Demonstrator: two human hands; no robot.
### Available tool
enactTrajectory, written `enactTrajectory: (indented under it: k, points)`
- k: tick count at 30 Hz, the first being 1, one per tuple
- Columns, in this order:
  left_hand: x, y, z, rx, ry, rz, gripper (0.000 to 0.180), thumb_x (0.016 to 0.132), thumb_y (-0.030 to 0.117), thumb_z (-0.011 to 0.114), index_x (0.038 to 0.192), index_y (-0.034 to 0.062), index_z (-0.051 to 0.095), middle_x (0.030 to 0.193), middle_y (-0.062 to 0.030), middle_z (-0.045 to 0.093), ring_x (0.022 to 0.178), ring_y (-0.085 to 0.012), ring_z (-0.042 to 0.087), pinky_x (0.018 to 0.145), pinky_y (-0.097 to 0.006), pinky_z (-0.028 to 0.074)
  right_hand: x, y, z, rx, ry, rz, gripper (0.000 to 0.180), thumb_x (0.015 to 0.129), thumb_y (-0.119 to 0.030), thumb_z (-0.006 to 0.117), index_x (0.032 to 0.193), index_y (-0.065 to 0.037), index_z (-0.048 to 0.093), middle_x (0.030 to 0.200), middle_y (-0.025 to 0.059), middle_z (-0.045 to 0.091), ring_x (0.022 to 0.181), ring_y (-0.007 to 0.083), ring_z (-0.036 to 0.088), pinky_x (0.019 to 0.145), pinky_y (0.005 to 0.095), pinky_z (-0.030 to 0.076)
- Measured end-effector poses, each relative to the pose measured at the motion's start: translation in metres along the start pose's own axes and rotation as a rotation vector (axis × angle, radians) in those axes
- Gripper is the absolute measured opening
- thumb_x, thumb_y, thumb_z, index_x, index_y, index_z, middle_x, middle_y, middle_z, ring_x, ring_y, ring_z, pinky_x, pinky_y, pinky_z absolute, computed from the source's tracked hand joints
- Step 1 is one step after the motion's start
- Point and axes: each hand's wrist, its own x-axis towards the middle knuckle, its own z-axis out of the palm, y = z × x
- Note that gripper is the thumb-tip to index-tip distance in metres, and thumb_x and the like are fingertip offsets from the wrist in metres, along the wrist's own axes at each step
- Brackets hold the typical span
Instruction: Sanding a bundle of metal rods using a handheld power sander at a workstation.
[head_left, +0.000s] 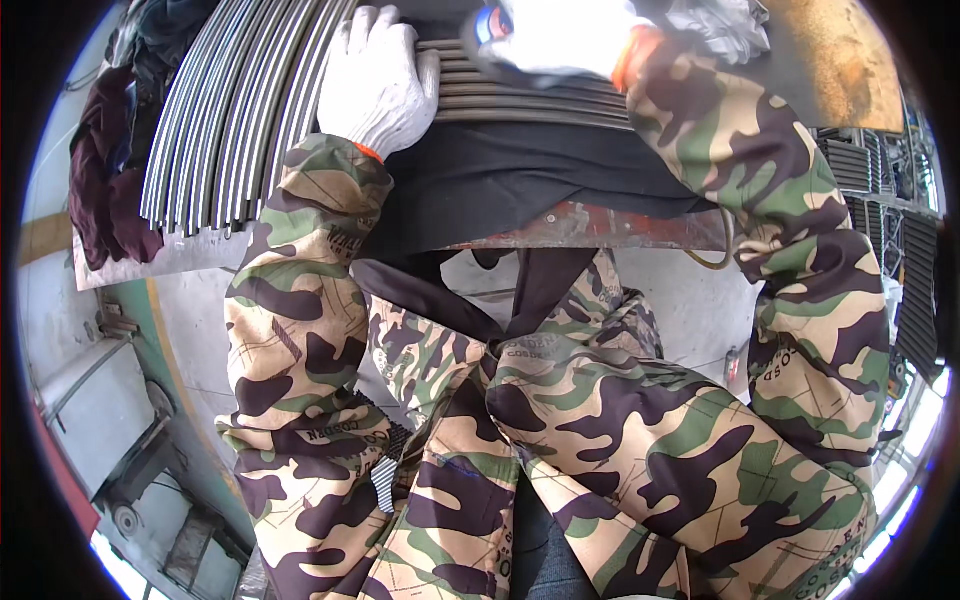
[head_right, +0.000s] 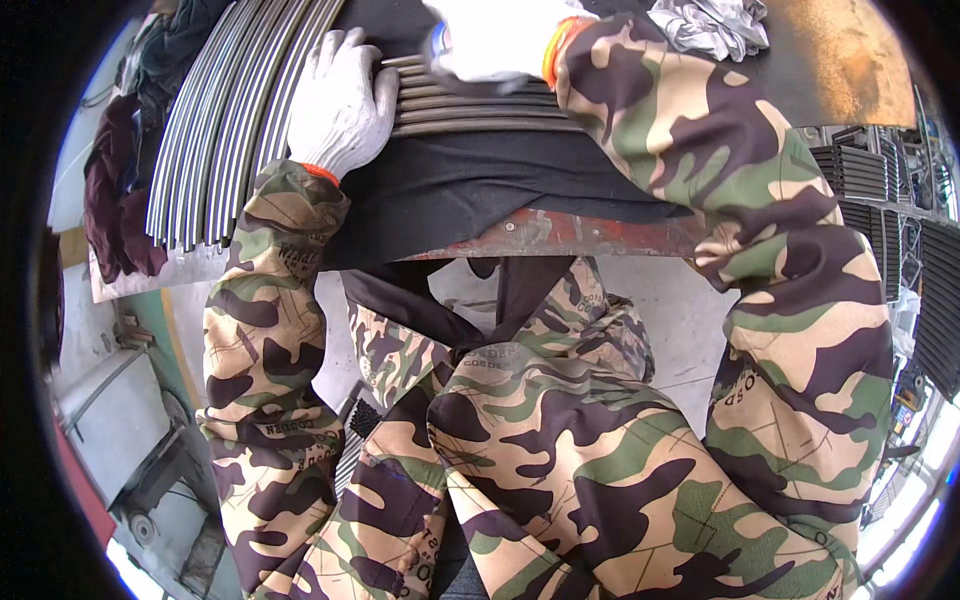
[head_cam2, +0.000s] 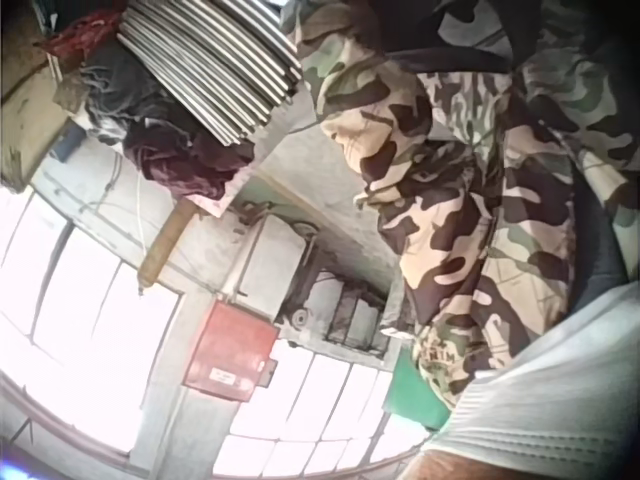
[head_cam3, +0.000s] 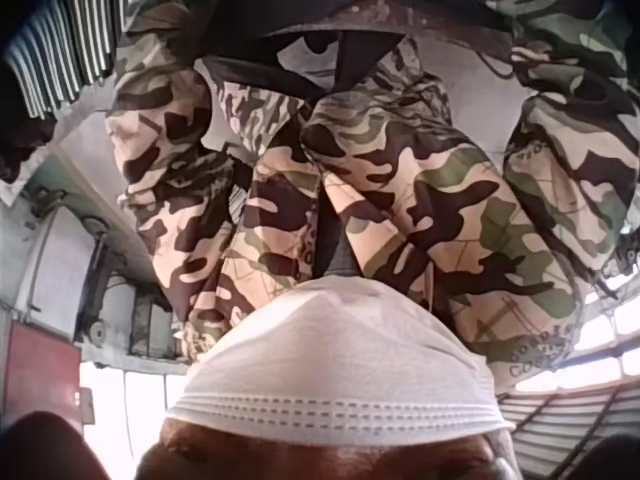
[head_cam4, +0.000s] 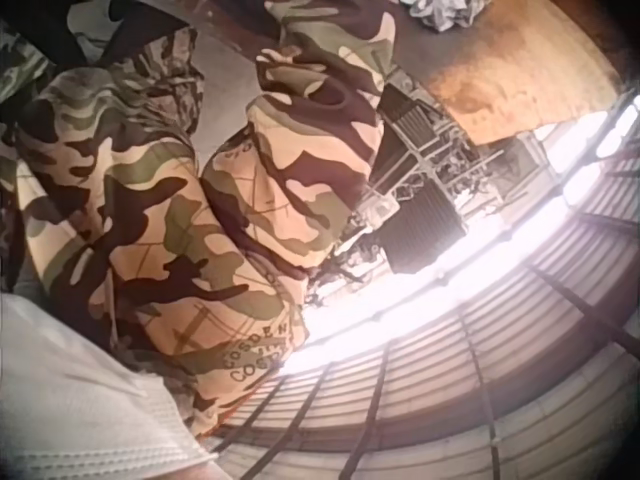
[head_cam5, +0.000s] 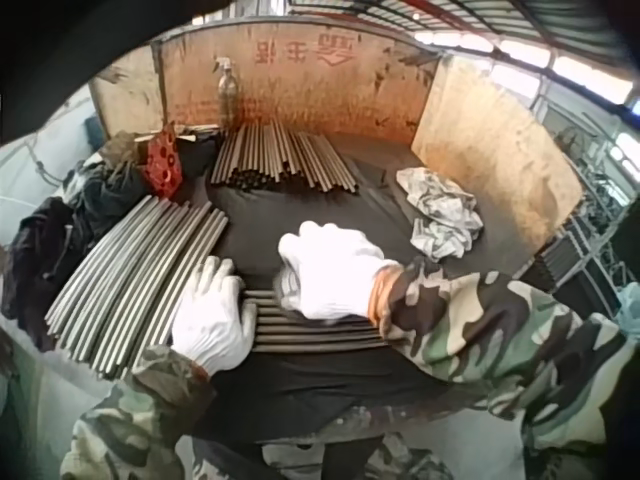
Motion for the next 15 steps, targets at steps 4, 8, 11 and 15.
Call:
enactTrajectory:
  k: [4, 8, 11, 15]
  points:
    - [0.005, 0.005, -0.001, 0.064, -0.007, -0.017, 0.045, 0.1, 0.026, 0.06, 0.136, -0.0006, 0.061, 0.143, -0.0217, 0.06, 0.135, -0.0415, 0.052, 0.115, -0.05, 0.04, -0.009, 0.01, 0.005, -0.048, -0.018, 0.046, 0.043, 0.085, -0.041, 0.075, 0.109, -0.006, 0.066, 0.109, 0.0215, 0.067, 0.102, 0.041, 0.069, 0.086, 0.0509, 0.058]
    - [-0.004, 0.0, 0.001, 0.172, -0.03, 0.034, 0.047, 0.101, 0.028, 0.057, 0.138, 0.0004, 0.061, 0.141, -0.0213, 0.061, 0.134, -0.041, 0.053, 0.117, -0.051, 0.038, -0.006, 0.01, 0.003, -0.047, -0.025, 0.007, 0.045, 0.086, -0.041, 0.075, 0.114, -0.006, 0.067, 0.11, 0.0218, 0.067, 0.104, 0.0406, 0.069, 0.088, 0.0497, 0.058]
    - [-0.006, 0.005, -0.004, 0.153, -0.062, 0.021, 0.046, 0.101, 0.029, 0.057, 0.138, 0.0003, 0.061, 0.141, -0.0213, 0.061, 0.134, -0.041, 0.053, 0.118, -0.051, 0.037, -0.005, 0.012, 0.003, -0.035, -0.044, 0.039, 0.045, 0.085, -0.04, 0.075, 0.113, -0.006, 0.066, 0.11, 0.0212, 0.067, 0.103, 0.0406, 0.069, 0.087, 0.05, 0.058]
    - [-0.006, 0.008, -0.004, 0.16, -0.041, 0.026, 0.046, 0.101, 0.028, 0.058, 0.138, -0.0003, 0.061, 0.141, -0.0219, 0.061, 0.133, -0.0409, 0.053, 0.118, -0.051, 0.037, -0.024, 0.001, -0.01, -0.013, 0.033, -0.084, 0.042, 0.086, -0.038, 0.074, 0.111, -0.006, 0.066, 0.108, 0.0211, 0.067, 0.101, 0.0419, 0.069, 0.086, 0.0507, 0.058]
